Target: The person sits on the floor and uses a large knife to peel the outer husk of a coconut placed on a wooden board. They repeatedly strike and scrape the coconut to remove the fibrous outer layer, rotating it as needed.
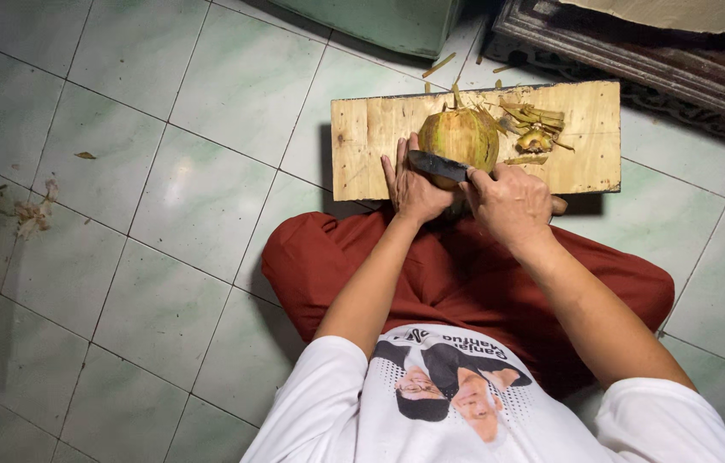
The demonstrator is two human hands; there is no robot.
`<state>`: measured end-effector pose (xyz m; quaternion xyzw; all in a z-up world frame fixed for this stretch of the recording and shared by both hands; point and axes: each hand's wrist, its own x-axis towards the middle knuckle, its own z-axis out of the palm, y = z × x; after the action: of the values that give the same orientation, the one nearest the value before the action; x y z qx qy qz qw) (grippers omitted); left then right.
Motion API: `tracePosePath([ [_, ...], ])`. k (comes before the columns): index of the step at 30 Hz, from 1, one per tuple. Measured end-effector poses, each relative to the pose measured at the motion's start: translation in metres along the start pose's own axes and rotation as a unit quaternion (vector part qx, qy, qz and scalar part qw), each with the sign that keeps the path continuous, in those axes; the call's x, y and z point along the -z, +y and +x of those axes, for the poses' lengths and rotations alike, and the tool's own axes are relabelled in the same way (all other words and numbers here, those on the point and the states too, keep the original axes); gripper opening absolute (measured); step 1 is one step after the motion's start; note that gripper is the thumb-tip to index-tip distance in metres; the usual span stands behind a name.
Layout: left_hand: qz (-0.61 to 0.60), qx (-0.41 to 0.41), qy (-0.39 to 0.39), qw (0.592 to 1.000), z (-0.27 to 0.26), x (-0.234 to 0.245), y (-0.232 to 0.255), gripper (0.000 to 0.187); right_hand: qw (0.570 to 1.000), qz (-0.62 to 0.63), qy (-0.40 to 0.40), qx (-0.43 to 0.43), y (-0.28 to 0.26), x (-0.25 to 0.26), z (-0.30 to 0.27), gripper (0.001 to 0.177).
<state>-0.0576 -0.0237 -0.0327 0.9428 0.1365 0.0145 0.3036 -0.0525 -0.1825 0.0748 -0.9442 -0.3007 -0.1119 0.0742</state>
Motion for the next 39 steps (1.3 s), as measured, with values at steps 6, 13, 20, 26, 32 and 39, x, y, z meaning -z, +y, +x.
tracePosePath([
  [6, -0.029, -0.012, 0.051, 0.998, -0.002, -0.009, -0.005, 0.120, 0.999, 0.005, -0.037, -0.022, -0.008, -0.011, 0.019, 0.019],
  [13, -0.038, -0.044, 0.049, 0.997, -0.001, -0.014, -0.012, 0.109, 0.998, 0.000, -0.060, -0.016, -0.013, -0.023, 0.037, 0.023],
  [20, -0.013, -0.038, 0.045, 0.998, -0.002, -0.016, -0.015, 0.102, 0.999, 0.002, -0.044, -0.017, -0.016, -0.030, 0.052, 0.027],
  [26, -0.043, -0.016, 0.033, 0.998, -0.001, -0.015, -0.012, 0.103, 0.997, 0.034, -0.058, -0.042, 0.001, -0.026, 0.046, 0.029],
  [32, -0.054, -0.006, 0.036, 0.998, -0.001, -0.002, -0.004, 0.136, 0.995, 0.034, -0.088, -0.042, 0.013, -0.036, 0.082, 0.030],
  [39, -0.034, 0.019, -0.012, 0.999, -0.001, -0.008, -0.006, 0.133, 0.990, 0.016, -0.121, -0.071, 0.011, -0.013, 0.071, 0.034],
])
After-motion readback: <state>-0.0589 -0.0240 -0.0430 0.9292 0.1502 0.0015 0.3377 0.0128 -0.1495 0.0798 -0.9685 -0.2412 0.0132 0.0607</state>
